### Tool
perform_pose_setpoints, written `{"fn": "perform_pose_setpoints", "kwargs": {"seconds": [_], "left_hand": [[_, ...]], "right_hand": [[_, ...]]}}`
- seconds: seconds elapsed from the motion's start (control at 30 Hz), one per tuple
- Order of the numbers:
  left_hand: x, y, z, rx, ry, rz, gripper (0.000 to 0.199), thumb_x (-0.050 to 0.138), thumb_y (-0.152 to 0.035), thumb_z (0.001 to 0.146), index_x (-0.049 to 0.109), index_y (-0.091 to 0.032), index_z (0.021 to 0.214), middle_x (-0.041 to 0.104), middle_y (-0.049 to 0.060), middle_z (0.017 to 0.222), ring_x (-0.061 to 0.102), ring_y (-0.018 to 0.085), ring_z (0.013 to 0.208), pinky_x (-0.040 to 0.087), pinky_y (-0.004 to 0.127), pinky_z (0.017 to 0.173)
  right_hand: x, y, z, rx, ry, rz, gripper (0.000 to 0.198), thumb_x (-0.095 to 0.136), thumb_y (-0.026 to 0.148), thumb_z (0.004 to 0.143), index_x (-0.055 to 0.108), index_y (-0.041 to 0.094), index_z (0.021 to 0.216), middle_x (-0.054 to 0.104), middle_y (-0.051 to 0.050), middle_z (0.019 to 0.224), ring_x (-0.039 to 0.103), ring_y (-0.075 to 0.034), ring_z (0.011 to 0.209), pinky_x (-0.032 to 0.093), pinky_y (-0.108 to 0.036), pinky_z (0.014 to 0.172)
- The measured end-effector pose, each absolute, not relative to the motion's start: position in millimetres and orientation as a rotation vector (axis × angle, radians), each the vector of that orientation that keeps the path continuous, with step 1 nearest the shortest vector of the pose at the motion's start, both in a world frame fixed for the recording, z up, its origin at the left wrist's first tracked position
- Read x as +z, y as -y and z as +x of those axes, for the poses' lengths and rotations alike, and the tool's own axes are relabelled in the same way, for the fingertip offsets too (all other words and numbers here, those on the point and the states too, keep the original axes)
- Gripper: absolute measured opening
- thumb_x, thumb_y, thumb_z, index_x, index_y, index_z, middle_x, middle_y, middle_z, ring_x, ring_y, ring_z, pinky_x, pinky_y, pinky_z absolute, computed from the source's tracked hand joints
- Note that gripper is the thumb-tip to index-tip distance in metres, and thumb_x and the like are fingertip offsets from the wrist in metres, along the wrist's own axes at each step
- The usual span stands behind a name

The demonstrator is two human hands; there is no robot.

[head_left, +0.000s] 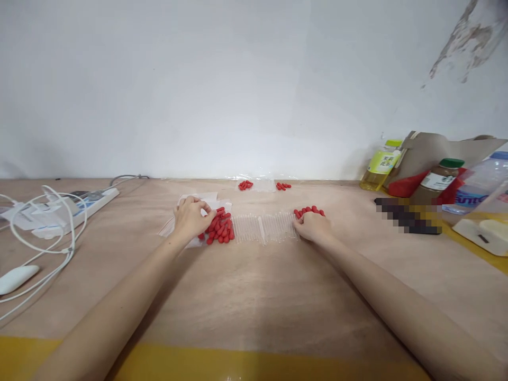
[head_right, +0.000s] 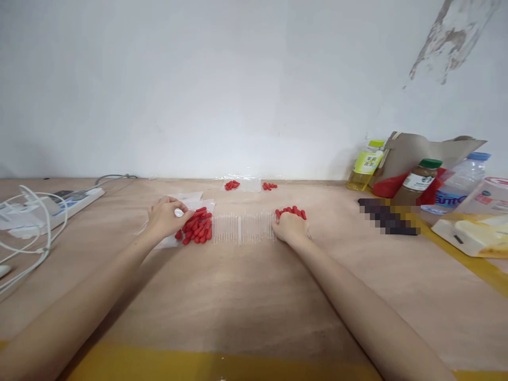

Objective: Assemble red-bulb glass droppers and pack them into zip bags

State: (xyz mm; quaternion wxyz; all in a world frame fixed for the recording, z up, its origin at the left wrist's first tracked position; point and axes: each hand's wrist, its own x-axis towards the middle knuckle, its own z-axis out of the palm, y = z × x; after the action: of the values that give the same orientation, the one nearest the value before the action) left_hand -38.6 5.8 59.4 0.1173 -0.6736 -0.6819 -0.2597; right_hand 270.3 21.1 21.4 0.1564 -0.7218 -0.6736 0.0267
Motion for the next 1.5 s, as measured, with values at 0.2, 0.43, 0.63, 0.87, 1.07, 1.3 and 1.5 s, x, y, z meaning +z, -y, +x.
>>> {"fn": "perform_pose_setpoints", "kwargs": {"seconds": [0.2, 0.43, 0.63, 0.87, 1.07, 1.3, 1.5], "left_hand": [[53.2, -4.3, -30.5, -0.68, 1.98, -2.178, 0.026, 0.06, -0.048, 0.066, 0.066, -0.023, 0.066, 0.053, 0.005, 0.092, 0.045, 0.027, 0.096, 0.03, 0.044, 0.084], [40.1, -2.1, -5.3, -0.686, 1.976, -2.025, 0.034, 0.059, -0.054, 0.065, 0.068, -0.022, 0.062, 0.051, 0.009, 0.101, 0.039, 0.03, 0.102, 0.025, 0.044, 0.084], [34.6, -3.3, 2.1, -0.63, 2.035, -1.995, 0.028, 0.06, -0.049, 0.063, 0.068, -0.023, 0.058, 0.051, 0.01, 0.104, 0.037, 0.033, 0.103, 0.024, 0.046, 0.082], [31.6, -5.5, -0.5, -0.745, 1.982, -1.993, 0.023, 0.057, -0.039, 0.07, 0.068, -0.021, 0.061, 0.051, 0.011, 0.109, 0.037, 0.033, 0.106, 0.027, 0.048, 0.083], [38.5, -4.0, 4.3, -1.172, 1.827, -2.215, 0.019, 0.052, -0.033, 0.078, 0.059, -0.017, 0.071, 0.058, 0.009, 0.089, 0.049, 0.025, 0.094, 0.038, 0.037, 0.079], [18.6, 20.2, 34.8, -1.702, 1.683, -2.837, 0.021, 0.047, -0.028, 0.083, 0.044, -0.018, 0.101, 0.058, 0.0, 0.073, 0.057, 0.015, 0.071, 0.043, 0.026, 0.065], [4.6, 32.9, 44.1, -1.812, 1.614, -3.045, 0.027, 0.048, -0.026, 0.083, 0.044, -0.018, 0.109, 0.056, 0.001, 0.077, 0.059, 0.013, 0.069, 0.047, 0.027, 0.068]], "right_hand": [[21.4, -20.1, 268.0, 0.112, 1.898, -2.078, 0.023, 0.044, 0.03, 0.074, 0.064, 0.019, 0.07, 0.063, -0.009, 0.081, 0.052, -0.026, 0.096, 0.035, -0.038, 0.08], [22.4, -19.3, 266.3, 0.145, 1.905, -2.059, 0.033, 0.038, 0.036, 0.079, 0.061, 0.018, 0.063, 0.062, -0.009, 0.075, 0.055, -0.023, 0.087, 0.034, -0.035, 0.078], [24.2, -18.8, 268.3, 0.205, 1.861, -1.932, 0.034, 0.039, 0.038, 0.08, 0.055, 0.018, 0.057, 0.06, -0.006, 0.065, 0.057, -0.018, 0.066, 0.035, -0.027, 0.065], [24.7, -17.7, 267.6, 0.245, 1.734, -1.822, 0.024, 0.039, 0.035, 0.082, 0.05, 0.018, 0.068, 0.063, -0.007, 0.075, 0.056, -0.019, 0.069, 0.033, -0.026, 0.06], [17.2, -19.5, 270.0, 0.302, 1.63, -1.463, 0.018, 0.039, 0.035, 0.084, 0.045, 0.019, 0.08, 0.061, -0.005, 0.072, 0.055, -0.016, 0.064, 0.036, -0.025, 0.055], [-0.5, 17.4, 255.0, 0.049, 1.907, -1.114, 0.025, 0.04, 0.023, 0.086, 0.05, 0.017, 0.108, 0.063, -0.006, 0.079, 0.057, -0.017, 0.071, 0.037, -0.03, 0.068], [-9.3, 41.2, 250.3, -0.186, 2.062, -1.048, 0.022, 0.038, 0.021, 0.088, 0.058, 0.018, 0.097, 0.064, -0.005, 0.08, 0.056, -0.014, 0.07, 0.032, -0.03, 0.071]]}}
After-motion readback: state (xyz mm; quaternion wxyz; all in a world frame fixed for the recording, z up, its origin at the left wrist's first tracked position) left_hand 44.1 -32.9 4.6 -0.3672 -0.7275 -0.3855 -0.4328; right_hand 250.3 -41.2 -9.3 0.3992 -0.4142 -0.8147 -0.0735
